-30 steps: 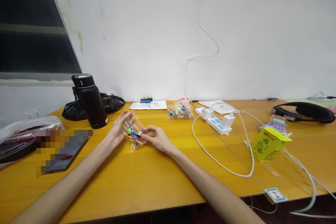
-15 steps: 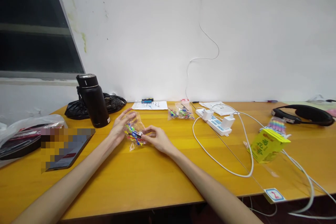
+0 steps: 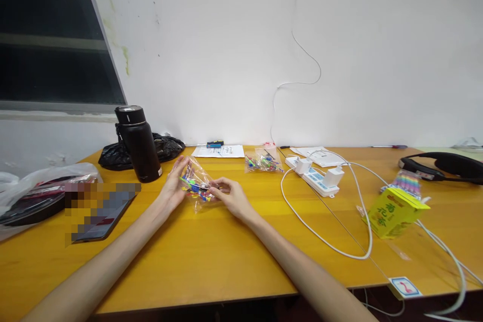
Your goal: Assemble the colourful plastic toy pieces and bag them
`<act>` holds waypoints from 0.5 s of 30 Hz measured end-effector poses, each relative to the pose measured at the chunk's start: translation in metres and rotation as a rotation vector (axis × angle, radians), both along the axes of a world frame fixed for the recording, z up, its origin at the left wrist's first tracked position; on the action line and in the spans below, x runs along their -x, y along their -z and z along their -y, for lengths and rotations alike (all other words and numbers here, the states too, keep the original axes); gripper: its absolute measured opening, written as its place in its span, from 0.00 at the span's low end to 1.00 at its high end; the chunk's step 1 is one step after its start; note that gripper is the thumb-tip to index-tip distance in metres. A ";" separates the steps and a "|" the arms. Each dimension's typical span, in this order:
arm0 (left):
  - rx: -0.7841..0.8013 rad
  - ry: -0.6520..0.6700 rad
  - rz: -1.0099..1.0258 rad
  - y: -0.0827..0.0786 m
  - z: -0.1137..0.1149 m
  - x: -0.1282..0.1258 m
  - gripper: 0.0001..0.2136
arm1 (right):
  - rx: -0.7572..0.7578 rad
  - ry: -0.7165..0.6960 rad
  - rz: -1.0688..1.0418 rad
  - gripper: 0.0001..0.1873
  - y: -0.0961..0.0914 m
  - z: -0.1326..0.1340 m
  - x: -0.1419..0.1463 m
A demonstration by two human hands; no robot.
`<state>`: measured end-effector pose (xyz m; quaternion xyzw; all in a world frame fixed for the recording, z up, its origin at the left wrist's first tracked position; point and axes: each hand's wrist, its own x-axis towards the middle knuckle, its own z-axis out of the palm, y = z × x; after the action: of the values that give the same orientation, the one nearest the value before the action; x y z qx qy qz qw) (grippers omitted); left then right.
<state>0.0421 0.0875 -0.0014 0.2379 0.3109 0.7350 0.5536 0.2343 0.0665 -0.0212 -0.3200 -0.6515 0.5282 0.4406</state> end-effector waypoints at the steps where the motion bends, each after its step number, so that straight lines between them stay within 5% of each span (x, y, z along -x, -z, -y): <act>1: -0.033 0.015 -0.009 -0.001 0.000 0.001 0.23 | 0.013 0.000 -0.009 0.24 0.001 -0.001 -0.001; 5: -0.136 0.055 -0.042 -0.003 -0.002 0.007 0.16 | 0.096 0.045 -0.063 0.23 0.003 -0.006 -0.005; 9: -0.066 -0.390 -0.244 0.001 0.001 0.010 0.10 | 0.236 0.115 -0.187 0.23 0.008 -0.024 0.005; 11: -0.180 -0.546 -0.435 -0.001 0.009 0.006 0.07 | 0.283 0.129 -0.223 0.23 0.012 -0.037 0.021; 15: -0.468 -0.278 -0.787 -0.007 0.029 -0.009 0.05 | 0.205 0.080 -0.166 0.23 0.019 -0.064 0.063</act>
<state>0.0509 0.0589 0.0052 0.5726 0.3518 0.7064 0.2221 0.1713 0.1304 -0.0398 -0.3442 -0.5421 0.5987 0.4787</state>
